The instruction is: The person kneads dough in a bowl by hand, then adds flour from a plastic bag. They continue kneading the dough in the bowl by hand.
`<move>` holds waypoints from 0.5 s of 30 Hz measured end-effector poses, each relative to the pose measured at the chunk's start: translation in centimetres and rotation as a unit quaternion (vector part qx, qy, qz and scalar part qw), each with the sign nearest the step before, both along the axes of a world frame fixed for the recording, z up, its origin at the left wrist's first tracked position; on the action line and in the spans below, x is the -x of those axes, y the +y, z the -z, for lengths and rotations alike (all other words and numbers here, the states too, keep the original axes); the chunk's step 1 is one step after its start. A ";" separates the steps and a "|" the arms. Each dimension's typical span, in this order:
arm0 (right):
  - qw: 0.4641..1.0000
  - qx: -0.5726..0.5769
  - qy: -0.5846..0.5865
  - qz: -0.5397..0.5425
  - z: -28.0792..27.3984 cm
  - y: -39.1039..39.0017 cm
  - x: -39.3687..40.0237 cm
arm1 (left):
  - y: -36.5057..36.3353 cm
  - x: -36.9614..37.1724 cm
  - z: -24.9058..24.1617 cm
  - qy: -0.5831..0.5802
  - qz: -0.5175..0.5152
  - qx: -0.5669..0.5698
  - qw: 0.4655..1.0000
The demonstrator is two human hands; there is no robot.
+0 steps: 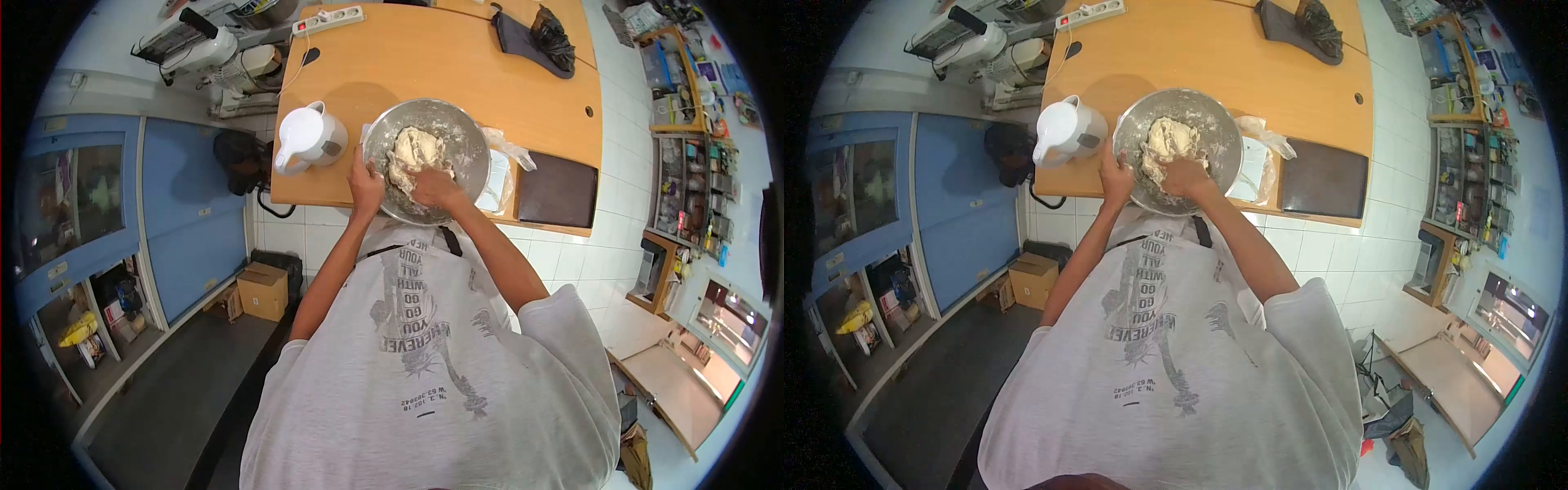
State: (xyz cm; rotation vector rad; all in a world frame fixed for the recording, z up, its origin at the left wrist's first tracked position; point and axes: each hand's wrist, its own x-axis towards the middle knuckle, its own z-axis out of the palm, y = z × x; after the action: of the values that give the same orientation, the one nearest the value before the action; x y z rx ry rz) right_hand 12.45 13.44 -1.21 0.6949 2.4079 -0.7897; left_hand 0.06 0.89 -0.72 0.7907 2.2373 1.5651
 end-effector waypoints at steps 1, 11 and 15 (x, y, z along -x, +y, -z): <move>0.999 0.016 0.029 -0.042 1.0 0.7 -0.1 | 0.1 0.2 0.1 0.001 0.002 -0.007 1.000; 0.954 -0.059 0.245 0.164 -5.7 0.5 -3.7 | 0.3 0.2 -0.8 -0.040 0.017 0.032 0.999; 0.996 -0.047 -0.073 -0.028 -3.1 -3.6 -2.6 | 0.4 0.3 -0.7 -0.067 0.021 0.026 0.997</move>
State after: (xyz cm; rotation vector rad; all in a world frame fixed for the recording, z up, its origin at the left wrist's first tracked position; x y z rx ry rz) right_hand 15.09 9.83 1.87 0.6925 2.3326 -0.5856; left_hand -0.25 1.30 0.03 0.6928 2.1423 1.4881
